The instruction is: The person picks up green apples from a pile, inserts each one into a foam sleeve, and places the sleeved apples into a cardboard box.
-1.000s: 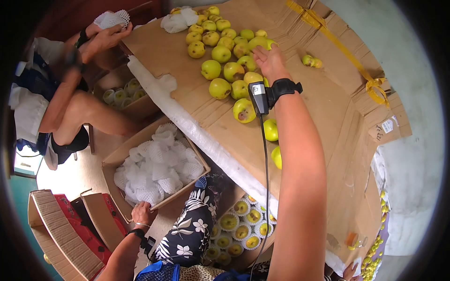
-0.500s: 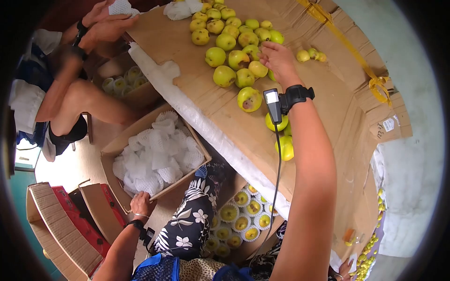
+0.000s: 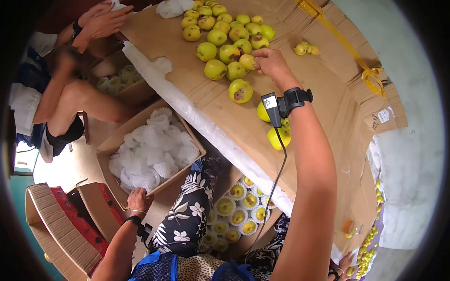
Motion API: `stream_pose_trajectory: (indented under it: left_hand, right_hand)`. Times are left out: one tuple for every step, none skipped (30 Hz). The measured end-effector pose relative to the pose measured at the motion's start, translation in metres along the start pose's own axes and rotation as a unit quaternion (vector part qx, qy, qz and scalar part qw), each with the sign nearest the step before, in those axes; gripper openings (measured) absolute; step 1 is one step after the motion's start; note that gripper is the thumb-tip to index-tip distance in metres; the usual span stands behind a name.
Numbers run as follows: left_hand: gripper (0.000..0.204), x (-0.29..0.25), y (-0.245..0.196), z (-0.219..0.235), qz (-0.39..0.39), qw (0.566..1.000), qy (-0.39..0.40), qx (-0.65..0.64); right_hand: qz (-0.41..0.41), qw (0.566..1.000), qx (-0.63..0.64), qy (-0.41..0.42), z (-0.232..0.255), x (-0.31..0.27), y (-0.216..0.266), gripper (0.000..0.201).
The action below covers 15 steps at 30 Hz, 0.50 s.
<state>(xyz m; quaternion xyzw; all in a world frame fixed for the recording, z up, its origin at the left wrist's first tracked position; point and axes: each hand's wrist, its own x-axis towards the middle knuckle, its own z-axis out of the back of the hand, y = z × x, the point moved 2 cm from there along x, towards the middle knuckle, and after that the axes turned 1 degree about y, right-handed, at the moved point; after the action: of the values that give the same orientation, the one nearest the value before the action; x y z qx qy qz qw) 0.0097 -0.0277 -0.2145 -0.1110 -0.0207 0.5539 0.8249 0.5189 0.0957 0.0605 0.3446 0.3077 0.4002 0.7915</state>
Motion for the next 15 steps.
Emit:
stream_pose_trajectory:
  left_hand:
    - [0.026, -0.001, -0.001, -0.001, -0.006, 1.000, -0.003, 0.005]
    - [0.026, -0.004, 0.000, -0.002, -0.004, 1.000, 0.005, 0.000]
    - [0.026, -0.002, -0.002, 0.001, -0.004, 1.000, 0.013, -0.004]
    - [0.026, -0.001, -0.002, 0.003, -0.003, 1.000, 0.017, -0.008]
    - [0.027, -0.001, -0.001, 0.002, -0.004, 1.000, 0.017, -0.004]
    - [0.028, -0.001, -0.001, 0.001, -0.004, 1.000, 0.015, 0.001]
    - [0.030, -0.001, -0.001, 0.000, -0.004, 1.000, 0.014, 0.005]
    - [0.030, -0.002, -0.001, -0.002, -0.001, 1.000, 0.019, 0.002]
    - [0.030, -0.002, -0.002, 0.000, 0.001, 1.000, 0.026, -0.002]
    - [0.030, -0.001, -0.003, 0.002, 0.005, 0.999, 0.031, -0.005]
    - [0.030, -0.001, -0.003, 0.001, -0.002, 1.000, 0.023, -0.005]
    - [0.030, -0.001, -0.002, 0.000, -0.008, 1.000, 0.015, -0.004]
    - [0.029, -0.001, -0.002, 0.000, -0.014, 1.000, 0.007, -0.004]
    - [0.029, -0.002, 0.000, -0.001, -0.007, 1.000, 0.010, -0.004]
    - [0.029, -0.001, -0.001, 0.000, -0.001, 1.000, 0.015, -0.004]
  right_hand:
    - [-0.011, 1.000, -0.017, 0.006, 0.000, -0.002, -0.002, 0.027]
    - [-0.002, 1.000, -0.024, 0.006, 0.001, -0.004, -0.004, 0.027]
    - [0.006, 0.999, -0.032, 0.004, 0.003, -0.010, -0.003, 0.027]
    - [0.017, 0.999, -0.038, 0.002, 0.004, -0.012, -0.001, 0.027]
    - [0.010, 0.999, -0.043, 0.002, 0.005, -0.012, -0.002, 0.028]
    - [0.003, 0.999, -0.049, 0.001, 0.007, -0.012, -0.003, 0.028]
    - [-0.004, 0.998, -0.055, 0.000, 0.009, -0.012, -0.003, 0.028]
    - [-0.002, 0.999, -0.043, 0.002, 0.010, -0.014, -0.006, 0.029]
    - [-0.002, 0.999, -0.032, 0.004, 0.011, -0.017, -0.009, 0.029]
    - [0.001, 1.000, -0.019, 0.007, 0.012, -0.018, -0.010, 0.030]
    - [-0.004, 1.000, -0.020, 0.014, 0.011, -0.017, -0.013, 0.031]
    - [-0.008, 1.000, -0.021, 0.022, 0.010, -0.017, -0.015, 0.032]
    - [-0.013, 0.999, -0.022, 0.030, 0.009, -0.016, -0.016, 0.033]
    - [0.036, 0.994, -0.090, 0.057, 0.007, -0.017, -0.016, 0.037]
    - [0.082, 0.980, -0.158, 0.085, 0.002, -0.023, -0.014, 0.042]
